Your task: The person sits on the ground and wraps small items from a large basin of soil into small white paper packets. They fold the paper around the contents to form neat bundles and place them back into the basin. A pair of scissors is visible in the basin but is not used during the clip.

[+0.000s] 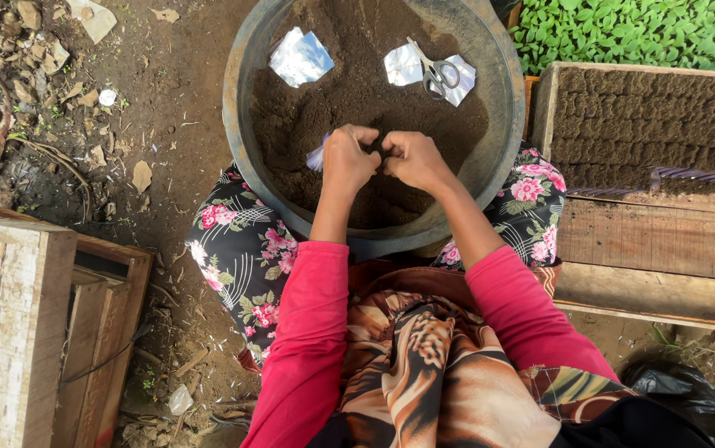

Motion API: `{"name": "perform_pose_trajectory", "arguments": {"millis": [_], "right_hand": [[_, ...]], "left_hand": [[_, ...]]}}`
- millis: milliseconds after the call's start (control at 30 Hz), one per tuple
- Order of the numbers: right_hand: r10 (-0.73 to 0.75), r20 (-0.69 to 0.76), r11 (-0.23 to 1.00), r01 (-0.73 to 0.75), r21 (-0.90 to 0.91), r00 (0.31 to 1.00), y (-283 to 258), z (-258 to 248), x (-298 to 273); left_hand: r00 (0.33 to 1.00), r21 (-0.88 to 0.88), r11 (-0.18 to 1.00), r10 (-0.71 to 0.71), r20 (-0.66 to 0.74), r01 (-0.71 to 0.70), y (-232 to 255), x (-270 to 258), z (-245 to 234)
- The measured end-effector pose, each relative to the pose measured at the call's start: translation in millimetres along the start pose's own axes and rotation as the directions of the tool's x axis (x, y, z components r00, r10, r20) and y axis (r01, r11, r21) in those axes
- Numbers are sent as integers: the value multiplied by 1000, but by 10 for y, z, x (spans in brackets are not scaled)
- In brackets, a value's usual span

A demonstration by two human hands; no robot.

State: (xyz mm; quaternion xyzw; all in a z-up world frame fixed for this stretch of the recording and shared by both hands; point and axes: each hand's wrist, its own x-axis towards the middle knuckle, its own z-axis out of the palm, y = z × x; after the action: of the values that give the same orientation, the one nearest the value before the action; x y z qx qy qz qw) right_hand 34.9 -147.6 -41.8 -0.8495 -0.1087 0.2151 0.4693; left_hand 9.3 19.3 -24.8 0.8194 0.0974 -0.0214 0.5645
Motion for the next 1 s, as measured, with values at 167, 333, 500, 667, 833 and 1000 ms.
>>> {"name": "perform_pose_trajectory", "arguments": {"millis": [167, 333, 500, 667, 833, 1000], "right_hand": [[-75, -3, 968, 73, 238, 997, -324, -315, -200], [-170, -46, 971, 176, 165, 984, -274, -452, -191], [-182, -131, 973, 198, 122, 975, -190, -538, -180], [-233, -199, 966, 250, 65, 952, -124, -590, -175], [-271, -205, 960, 279, 11, 941, -235, -574, -225], [-358, -282, 924, 380, 29, 890, -351, -542, -288]], "left_hand": [[996, -32, 999, 27, 82, -24, 189, -137, -248], [973, -474, 873, 1, 230, 111, 30, -126, -15], [975, -473, 873, -12, 222, 118, -96, -85, 24], [995, -521, 851, -27, 96, 73, -57, -69, -9], [991, -600, 798, 23, 132, 62, 25, -98, 18], [998, -416, 909, 18, 65, 11, -350, 8, -4]]}}
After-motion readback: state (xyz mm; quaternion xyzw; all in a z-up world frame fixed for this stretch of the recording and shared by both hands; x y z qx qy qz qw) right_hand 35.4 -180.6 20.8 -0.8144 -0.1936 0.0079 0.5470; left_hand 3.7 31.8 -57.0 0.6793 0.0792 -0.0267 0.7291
